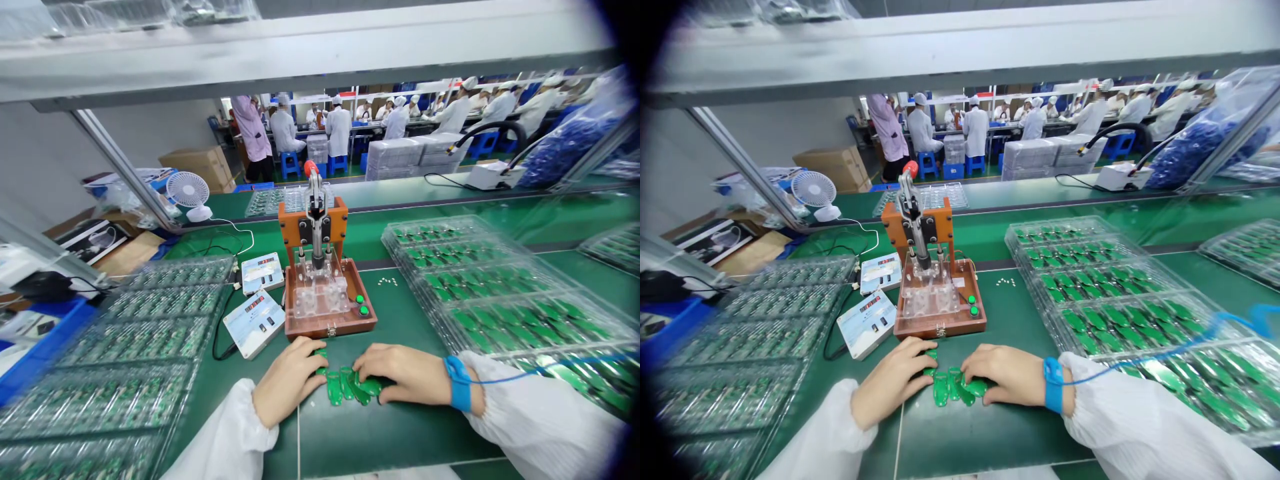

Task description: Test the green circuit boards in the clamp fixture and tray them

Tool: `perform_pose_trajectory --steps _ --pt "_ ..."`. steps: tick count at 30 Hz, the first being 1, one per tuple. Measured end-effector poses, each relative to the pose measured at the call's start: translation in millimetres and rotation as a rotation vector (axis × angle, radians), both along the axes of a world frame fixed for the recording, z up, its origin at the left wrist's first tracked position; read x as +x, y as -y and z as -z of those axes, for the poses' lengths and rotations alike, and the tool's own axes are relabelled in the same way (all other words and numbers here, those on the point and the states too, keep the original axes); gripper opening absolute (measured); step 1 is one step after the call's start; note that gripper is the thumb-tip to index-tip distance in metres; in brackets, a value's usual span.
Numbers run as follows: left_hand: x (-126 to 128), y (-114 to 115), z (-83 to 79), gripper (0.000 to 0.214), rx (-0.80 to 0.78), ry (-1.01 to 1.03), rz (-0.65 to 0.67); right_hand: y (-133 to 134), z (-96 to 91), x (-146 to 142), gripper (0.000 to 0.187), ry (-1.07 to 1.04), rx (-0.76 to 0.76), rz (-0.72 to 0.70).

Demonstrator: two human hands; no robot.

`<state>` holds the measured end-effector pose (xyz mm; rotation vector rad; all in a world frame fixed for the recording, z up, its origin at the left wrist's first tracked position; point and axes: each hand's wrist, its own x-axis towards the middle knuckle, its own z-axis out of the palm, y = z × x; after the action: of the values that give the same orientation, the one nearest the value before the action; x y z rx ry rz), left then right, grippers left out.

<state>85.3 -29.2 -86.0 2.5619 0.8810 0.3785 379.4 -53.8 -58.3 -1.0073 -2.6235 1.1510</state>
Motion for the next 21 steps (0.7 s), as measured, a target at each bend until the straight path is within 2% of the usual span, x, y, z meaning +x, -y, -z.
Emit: perform_pose_trajectory --steps 4,8,13,15,17,19,21 --pt "-4 2 -1.6 0.011 0.044 -0.001 -0.004 0 -4.2 1 0.046 0.032 -0.007 -0.017" --pt "-5 0 -0.7 0.012 0.084 0.012 -0.008 -2 -1.6 1 0.038 0.013 -0.009 -0.023" --pt "-6 5 -4.1 0.028 0.179 0.121 -0.019 -1 6.1 2 0.035 0.004 0.016 -0.037" --pt "-9 8 -12.4 0.023 0.205 0.229 -0.050 1 -0.1 4 0.030 -0.031 0.022 -0.029" --pt "-14 4 -23.2 0.018 0.218 0.325 -0.109 -3 -13.9 5 0.029 -0.100 0.035 0.011" --pt "-17 -9 -33.2 0.018 0.238 0.368 -0.164 -14 -30.7 4 0.033 -0.153 0.112 0.078" --pt "-16 -29 -39.6 0.018 0.265 0.388 -0.203 -34 -43.8 0 0.034 -0.144 0.253 0.154"
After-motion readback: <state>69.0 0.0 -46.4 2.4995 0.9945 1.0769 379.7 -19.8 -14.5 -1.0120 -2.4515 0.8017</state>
